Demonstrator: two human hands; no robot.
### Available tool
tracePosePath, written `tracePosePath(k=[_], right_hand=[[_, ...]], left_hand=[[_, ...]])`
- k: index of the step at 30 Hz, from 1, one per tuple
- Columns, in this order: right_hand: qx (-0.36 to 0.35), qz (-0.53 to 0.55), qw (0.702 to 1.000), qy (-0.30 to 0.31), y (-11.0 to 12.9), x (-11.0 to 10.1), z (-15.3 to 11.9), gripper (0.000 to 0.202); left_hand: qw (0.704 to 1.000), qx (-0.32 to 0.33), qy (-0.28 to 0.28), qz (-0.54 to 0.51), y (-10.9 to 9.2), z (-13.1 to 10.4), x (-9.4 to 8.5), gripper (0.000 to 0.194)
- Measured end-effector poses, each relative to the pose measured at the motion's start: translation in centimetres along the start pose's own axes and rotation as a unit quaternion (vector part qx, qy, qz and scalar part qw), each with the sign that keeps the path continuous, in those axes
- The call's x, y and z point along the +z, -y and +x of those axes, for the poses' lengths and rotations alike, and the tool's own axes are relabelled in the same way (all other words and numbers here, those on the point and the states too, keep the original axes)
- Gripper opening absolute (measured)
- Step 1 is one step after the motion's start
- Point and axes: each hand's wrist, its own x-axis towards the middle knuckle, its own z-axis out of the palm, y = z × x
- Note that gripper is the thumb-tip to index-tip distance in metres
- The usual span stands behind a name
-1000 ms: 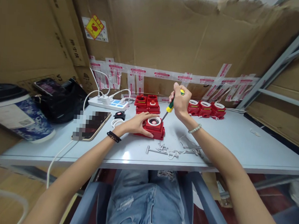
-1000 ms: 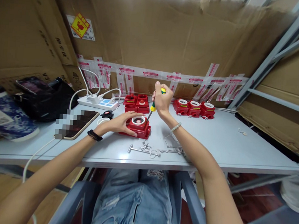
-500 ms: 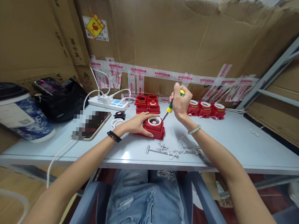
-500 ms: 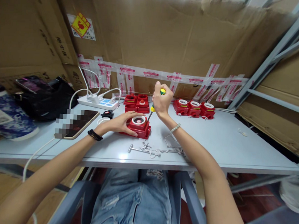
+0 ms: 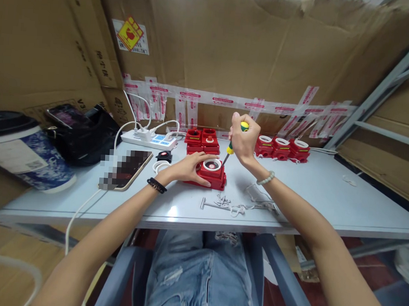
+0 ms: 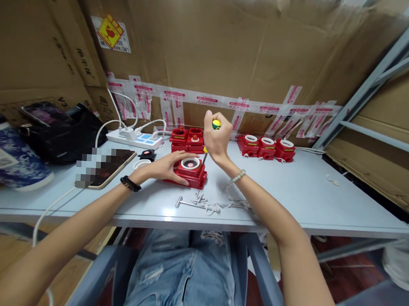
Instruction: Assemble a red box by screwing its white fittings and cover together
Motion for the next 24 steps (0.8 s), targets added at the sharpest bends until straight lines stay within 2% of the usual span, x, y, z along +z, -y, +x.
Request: tracePosePath(k=[5, 9, 12, 16, 18, 20, 22, 24], right_hand=[[-0.004, -0.081, 0.993, 0.087, 0.1, -0.7, 0.7, 0.035], [-0.035, -0.216, 0.971, 0.093, 0.6, -1.0, 0.9, 0.034], [-0.059, -0.351, 0.929, 0.104, 1.1, -1.1, 0.7, 0.034], [-0.040, -0.488, 0.858, 0.154, 1.9, -2.0, 1.5, 0.041], [-0.035, -0.503, 0.839, 0.205, 2.4, -2.7, 2.4, 0.033], [-0.044, -0.480, 0.829, 0.285, 3.2, -3.4, 3.4, 0.026], [-0.041, -0.442, 0.817, 0.368, 4.3, -4.0, 4.1, 0.026], [-0.026, -0.422, 0.786, 0.451, 5.6, -4.2, 4.5, 0.033]], left_hand=[[1.000, 0.009, 0.003, 0.010, 0.1, 0.0, 0.0, 0.088], [1.000, 0.004, 0.010, 0.022, 0.0, 0.1, 0.0, 0.090], [1.000, 0.002, 0.014, 0.027, -0.1, 0.1, -0.1, 0.090], [1.000, 0.002, 0.009, 0.026, 0.1, 0.1, 0.0, 0.088], [1.000, 0.007, 0.008, 0.024, 0.2, 0.1, 0.0, 0.088], [1.000, 0.013, 0.006, 0.021, 0.4, 0.1, 0.1, 0.087], [1.000, 0.017, 0.003, 0.019, 0.5, 0.1, 0.1, 0.087], [1.000, 0.018, 0.003, 0.018, 0.5, 0.1, 0.2, 0.088]])
